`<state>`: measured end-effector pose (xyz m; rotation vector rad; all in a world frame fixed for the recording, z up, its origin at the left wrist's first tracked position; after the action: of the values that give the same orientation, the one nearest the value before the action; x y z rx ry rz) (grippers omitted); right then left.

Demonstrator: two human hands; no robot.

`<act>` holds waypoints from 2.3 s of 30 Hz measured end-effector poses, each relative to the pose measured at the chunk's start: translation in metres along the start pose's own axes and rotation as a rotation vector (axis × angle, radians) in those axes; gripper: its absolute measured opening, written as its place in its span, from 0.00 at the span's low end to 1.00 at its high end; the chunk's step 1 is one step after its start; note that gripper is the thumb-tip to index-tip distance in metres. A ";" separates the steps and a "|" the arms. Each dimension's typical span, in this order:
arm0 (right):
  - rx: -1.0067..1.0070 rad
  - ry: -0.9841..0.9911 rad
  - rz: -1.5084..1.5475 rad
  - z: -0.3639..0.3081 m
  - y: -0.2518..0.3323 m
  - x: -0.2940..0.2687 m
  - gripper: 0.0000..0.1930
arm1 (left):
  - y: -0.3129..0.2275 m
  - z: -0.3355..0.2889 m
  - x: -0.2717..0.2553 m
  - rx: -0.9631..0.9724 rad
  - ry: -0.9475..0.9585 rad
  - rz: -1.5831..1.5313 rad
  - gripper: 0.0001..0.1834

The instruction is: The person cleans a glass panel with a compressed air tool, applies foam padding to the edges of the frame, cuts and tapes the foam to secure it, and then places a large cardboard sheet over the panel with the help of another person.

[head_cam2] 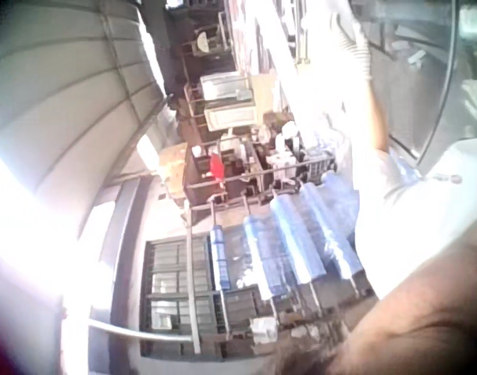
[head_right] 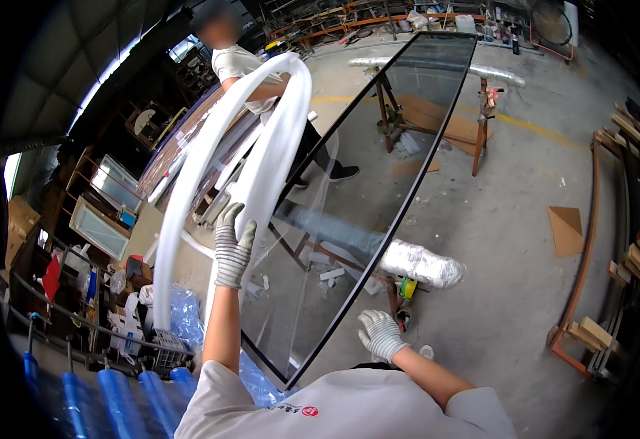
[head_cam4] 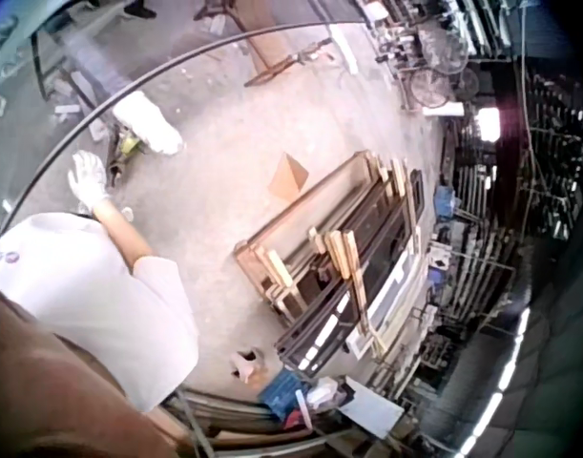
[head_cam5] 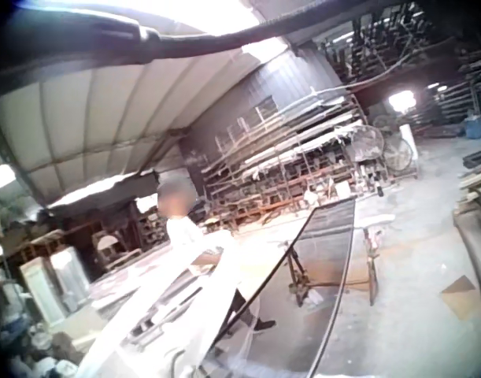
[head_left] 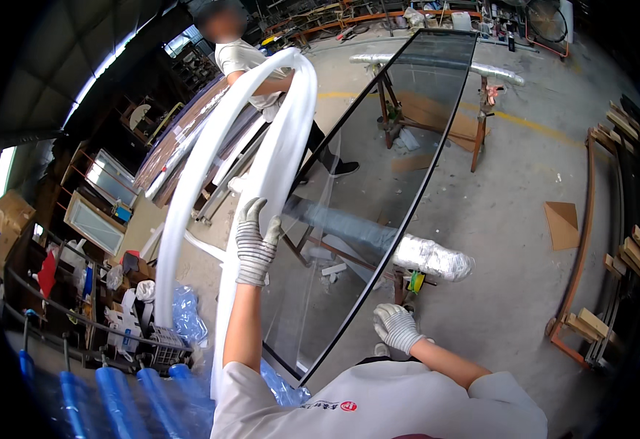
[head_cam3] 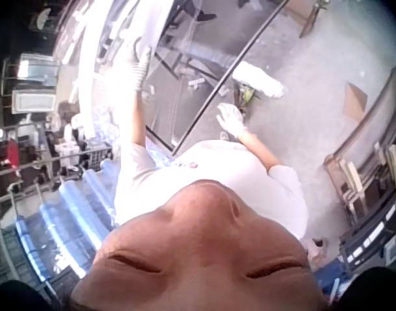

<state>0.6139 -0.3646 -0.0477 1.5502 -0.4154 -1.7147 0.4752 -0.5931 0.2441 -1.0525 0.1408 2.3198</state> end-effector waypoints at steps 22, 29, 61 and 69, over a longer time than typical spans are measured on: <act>0.226 0.461 -0.043 0.005 0.040 0.073 0.17 | 0.080 -0.252 0.085 -0.591 0.866 -0.130 0.57; 0.393 0.409 -0.002 0.003 0.053 0.058 0.17 | 0.068 -0.203 0.063 -0.893 0.679 -1.200 0.22; 0.884 -0.314 0.656 0.133 0.012 -0.020 0.49 | -0.049 -0.267 0.073 -1.001 1.023 -1.777 0.37; 0.871 -0.316 0.707 0.201 -0.024 -0.077 0.34 | -0.074 -0.245 0.090 -0.973 0.806 -1.865 0.47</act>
<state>0.4130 -0.3444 0.0305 1.3790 -1.8139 -1.2308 0.6296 -0.5690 0.0221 -1.3971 -1.1976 0.1153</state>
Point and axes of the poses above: each hand's wrist, its own z-axis towards the middle knuckle, its own x-axis out of the palm, y = z × x, the point moved 4 cm from there along z, towards the middle knuckle, and after that the axes turned 11 degrees about x, right-handed, at the moved point
